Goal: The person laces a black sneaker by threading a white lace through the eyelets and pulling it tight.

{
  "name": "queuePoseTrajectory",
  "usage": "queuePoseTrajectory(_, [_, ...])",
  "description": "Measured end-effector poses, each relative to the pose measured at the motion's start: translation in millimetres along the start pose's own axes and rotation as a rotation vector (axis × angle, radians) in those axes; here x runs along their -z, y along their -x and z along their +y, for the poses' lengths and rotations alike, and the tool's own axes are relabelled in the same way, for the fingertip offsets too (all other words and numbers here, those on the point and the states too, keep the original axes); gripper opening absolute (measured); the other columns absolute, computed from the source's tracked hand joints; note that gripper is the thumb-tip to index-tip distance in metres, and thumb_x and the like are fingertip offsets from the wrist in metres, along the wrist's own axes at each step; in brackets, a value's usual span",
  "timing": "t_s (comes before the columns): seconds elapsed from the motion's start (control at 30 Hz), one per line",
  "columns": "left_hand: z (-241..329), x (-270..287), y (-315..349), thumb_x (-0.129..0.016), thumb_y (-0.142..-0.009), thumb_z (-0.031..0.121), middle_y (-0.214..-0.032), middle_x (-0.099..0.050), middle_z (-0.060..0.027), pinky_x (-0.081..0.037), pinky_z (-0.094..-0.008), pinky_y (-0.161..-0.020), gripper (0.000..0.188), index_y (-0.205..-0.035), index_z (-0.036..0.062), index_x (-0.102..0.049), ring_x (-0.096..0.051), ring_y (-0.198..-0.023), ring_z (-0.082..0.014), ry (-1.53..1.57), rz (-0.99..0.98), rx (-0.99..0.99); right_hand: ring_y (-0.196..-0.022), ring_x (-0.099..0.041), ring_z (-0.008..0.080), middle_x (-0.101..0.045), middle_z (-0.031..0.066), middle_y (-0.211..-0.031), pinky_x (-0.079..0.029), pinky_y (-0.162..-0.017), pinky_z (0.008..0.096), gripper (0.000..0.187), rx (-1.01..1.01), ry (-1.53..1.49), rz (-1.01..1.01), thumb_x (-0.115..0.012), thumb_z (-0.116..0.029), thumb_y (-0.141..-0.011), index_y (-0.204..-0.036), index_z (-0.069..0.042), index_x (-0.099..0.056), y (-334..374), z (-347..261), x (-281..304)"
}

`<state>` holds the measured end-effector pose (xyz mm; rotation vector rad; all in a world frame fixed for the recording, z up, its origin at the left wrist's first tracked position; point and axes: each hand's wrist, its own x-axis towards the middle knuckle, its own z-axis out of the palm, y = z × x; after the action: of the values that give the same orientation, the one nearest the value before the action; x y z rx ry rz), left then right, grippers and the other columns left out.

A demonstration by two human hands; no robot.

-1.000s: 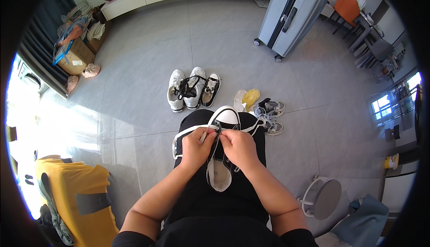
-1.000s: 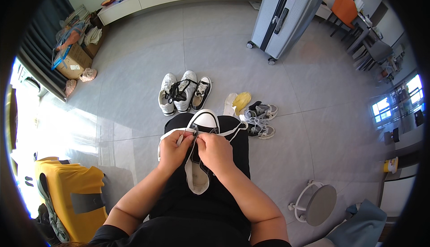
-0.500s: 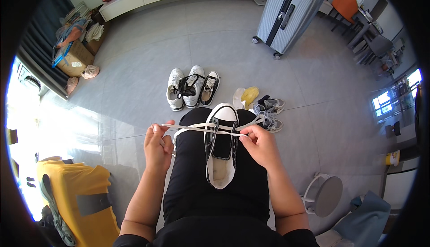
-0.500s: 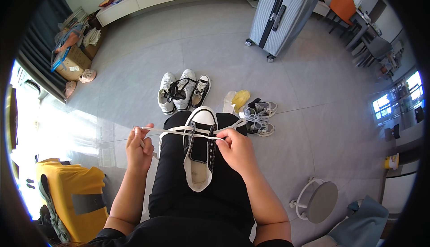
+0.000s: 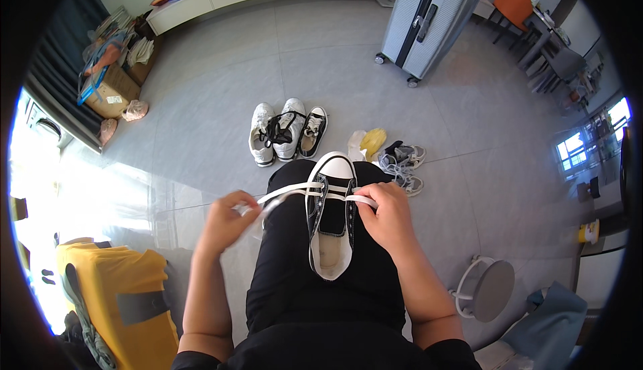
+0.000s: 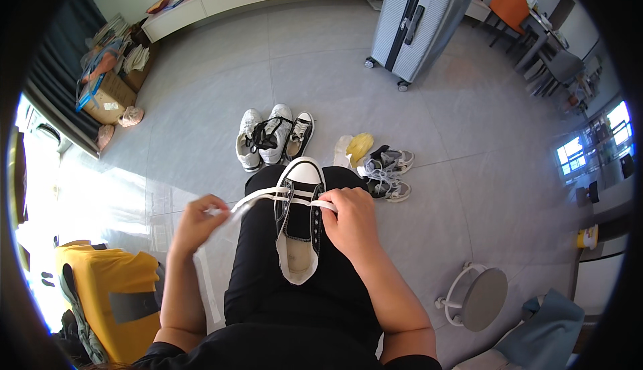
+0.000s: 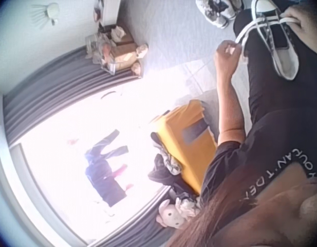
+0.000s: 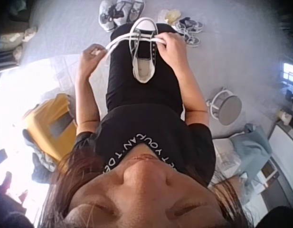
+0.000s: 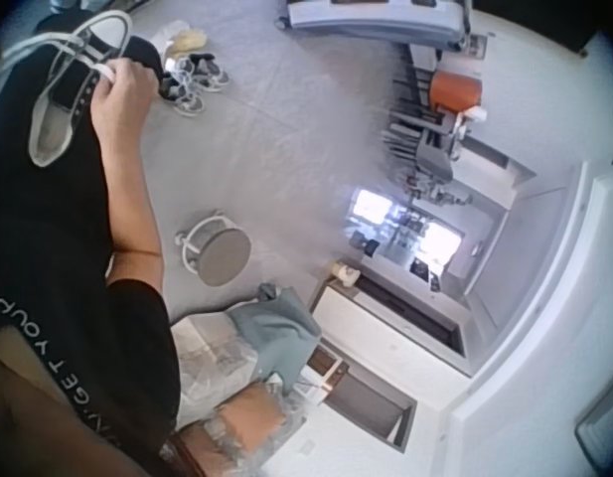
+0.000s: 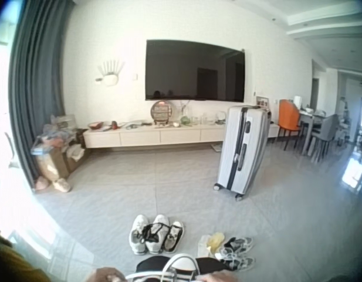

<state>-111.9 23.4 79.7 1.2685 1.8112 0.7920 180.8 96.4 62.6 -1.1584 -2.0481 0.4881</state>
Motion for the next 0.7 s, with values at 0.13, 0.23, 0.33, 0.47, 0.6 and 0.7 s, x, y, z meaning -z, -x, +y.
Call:
queuePoseTrajectory(0.13, [23, -54, -7, -0.072, -0.075, 0.012, -0.084, -0.065, -0.0097, -0.051, -0.0351, -0.059, 0.011, -0.084, 0.006, -0.071, -0.064, -0.068, -0.0273, -0.144, 0.173, -0.512, -0.067, -0.054, 0.0277, -0.058, 0.0056, -0.068, -0.041, -0.066, 0.0403, 0.009, 0.02, 0.038, -0.012, -0.069, -0.004, -0.072, -0.078, -0.007, -0.062, -1, -2, -5])
queuePoseTrajectory(0.23, [28, -80, -15, -0.07, -0.075, 0.011, -0.086, -0.06, -0.0057, -0.05, -0.0371, -0.055, 0.013, -0.088, 0.0095, -0.069, -0.062, -0.065, -0.027, -0.321, 0.196, -0.584, -0.067, -0.055, 0.0276, -0.059, 0.0059, -0.068, -0.041, -0.065, 0.0393, 0.01, 0.025, 0.055, -0.017, -0.07, -0.003, -0.072, -0.078, -0.006, -0.063, -2, -4, -4])
queuePoseTrajectory(0.33, [29, -91, -19, -0.071, -0.075, 0.012, -0.089, -0.058, -0.0032, -0.049, -0.037, -0.054, 0.012, -0.087, 0.0106, -0.069, -0.062, -0.064, -0.0247, -0.412, 0.237, -0.593, -0.068, -0.056, 0.0276, -0.06, 0.0062, -0.07, -0.042, -0.065, 0.0388, 0.01, 0.031, 0.065, -0.015, -0.071, -0.003, -0.072, -0.078, -0.006, -0.064, 0, -5, -4])
queuePoseTrajectory(0.47, [29, -89, -20, -0.07, -0.072, 0.007, -0.087, -0.06, -0.0045, -0.05, -0.0358, -0.055, 0.008, -0.08, 0.0073, -0.068, -0.062, -0.063, -0.0231, -0.356, 0.34, -0.585, -0.071, -0.056, 0.0279, -0.061, 0.0063, -0.073, -0.042, -0.068, 0.0393, 0.011, 0.024, 0.092, 0.0, -0.071, -0.003, -0.072, -0.081, -0.006, -0.064, 4, -1, -6])
queuePoseTrajectory(0.6, [14, -70, -13, -0.067, -0.068, 0.003, -0.082, -0.059, -0.0077, -0.048, -0.0348, -0.056, 0.006, -0.074, 0.0045, -0.065, -0.06, -0.064, -0.0239, -0.297, 0.461, -0.543, -0.078, -0.056, 0.0285, -0.062, 0.0062, -0.078, -0.041, -0.079, 0.0417, 0.016, 0.026, 0.156, 0.002, -0.07, -0.002, -0.072, -0.086, -0.008, -0.064, 9, 1, -7])
queuePoseTrajectory(0.7, [-9, -51, 0, -0.065, -0.065, 0.001, -0.079, -0.058, -0.0095, -0.046, -0.0343, -0.055, 0.006, -0.069, 0.0031, -0.061, -0.058, -0.064, -0.025, -0.338, 0.531, -0.485, -0.082, -0.056, 0.0287, -0.062, 0.0056, -0.081, -0.04, -0.088, 0.0446, 0.02, 0.052, 0.183, -0.002, -0.07, -0.001, -0.072, -0.09, -0.008, -0.063, 10, 3, -7])
